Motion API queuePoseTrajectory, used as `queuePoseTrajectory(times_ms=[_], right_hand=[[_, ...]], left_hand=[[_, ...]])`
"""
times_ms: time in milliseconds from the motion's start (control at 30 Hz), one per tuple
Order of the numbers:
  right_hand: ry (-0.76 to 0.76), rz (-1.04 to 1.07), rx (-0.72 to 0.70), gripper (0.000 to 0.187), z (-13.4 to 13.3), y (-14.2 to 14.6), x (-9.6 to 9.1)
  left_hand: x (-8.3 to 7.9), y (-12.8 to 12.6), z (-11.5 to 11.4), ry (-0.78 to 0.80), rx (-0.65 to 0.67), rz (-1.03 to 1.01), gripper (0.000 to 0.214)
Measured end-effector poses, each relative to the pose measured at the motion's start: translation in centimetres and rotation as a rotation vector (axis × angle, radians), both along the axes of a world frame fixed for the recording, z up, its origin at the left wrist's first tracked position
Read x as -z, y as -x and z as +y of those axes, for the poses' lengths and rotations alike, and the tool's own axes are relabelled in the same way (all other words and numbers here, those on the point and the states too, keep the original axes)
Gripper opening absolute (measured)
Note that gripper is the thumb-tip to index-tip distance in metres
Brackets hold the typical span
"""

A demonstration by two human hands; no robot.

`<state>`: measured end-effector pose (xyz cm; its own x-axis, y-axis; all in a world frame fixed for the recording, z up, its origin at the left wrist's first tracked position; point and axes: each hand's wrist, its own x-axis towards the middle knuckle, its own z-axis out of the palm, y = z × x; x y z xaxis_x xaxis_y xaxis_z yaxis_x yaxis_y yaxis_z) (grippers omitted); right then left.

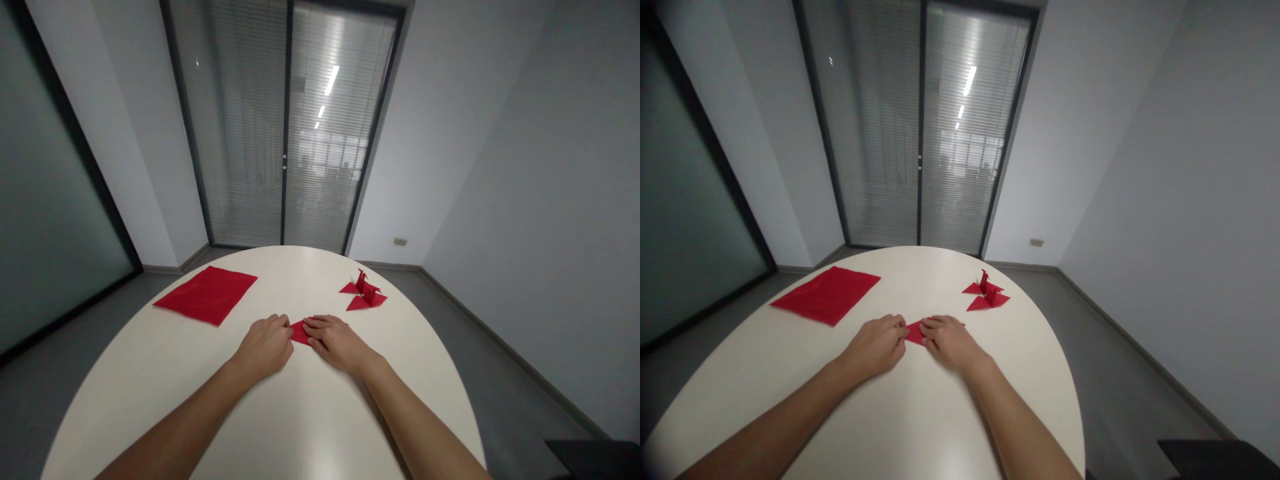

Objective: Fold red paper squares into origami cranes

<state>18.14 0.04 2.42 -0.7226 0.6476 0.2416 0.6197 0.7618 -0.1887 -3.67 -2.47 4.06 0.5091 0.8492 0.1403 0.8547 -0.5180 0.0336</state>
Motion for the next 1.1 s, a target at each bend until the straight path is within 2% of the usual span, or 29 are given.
queuePoseTrajectory(times_ms=[233,500,700,833,933,1000,1100], right_hand=[[0.053,-0.072,-0.033,0.03,0.4,-1.9,-0.9],[0.049,-0.028,-0.014,0.028,0.6,-2.4,-1.4],[0.017,-0.027,0.102,0.034,0.4,-1.9,-1.5],[0.013,0.013,0.206,0.026,0.4,-1.4,-1.0],[0.036,0.077,0.272,0.016,0.4,-1.1,-0.6],[0.056,0.125,0.287,0.017,0.4,-1.2,-0.4],[0.076,0.13,0.244,0.017,0.5,-1.4,-0.4]], left_hand=[[-0.7,0.6,-0.1,0.047,0.007,-0.006,0.028],[-2.1,1.4,-0.2,0.094,-0.099,0.091,0.03],[-1.6,0.1,-0.7,0.062,-0.092,0.158,0.033],[-1.2,-0.5,-0.7,0.041,-0.103,0.174,0.036],[-0.9,-0.4,-0.4,0.031,-0.174,0.102,0.034],[-0.7,-0.2,0.0,0.036,-0.22,0.04,0.031],[-0.2,0.1,0.5,0.026,-0.198,-0.029,0.024]])
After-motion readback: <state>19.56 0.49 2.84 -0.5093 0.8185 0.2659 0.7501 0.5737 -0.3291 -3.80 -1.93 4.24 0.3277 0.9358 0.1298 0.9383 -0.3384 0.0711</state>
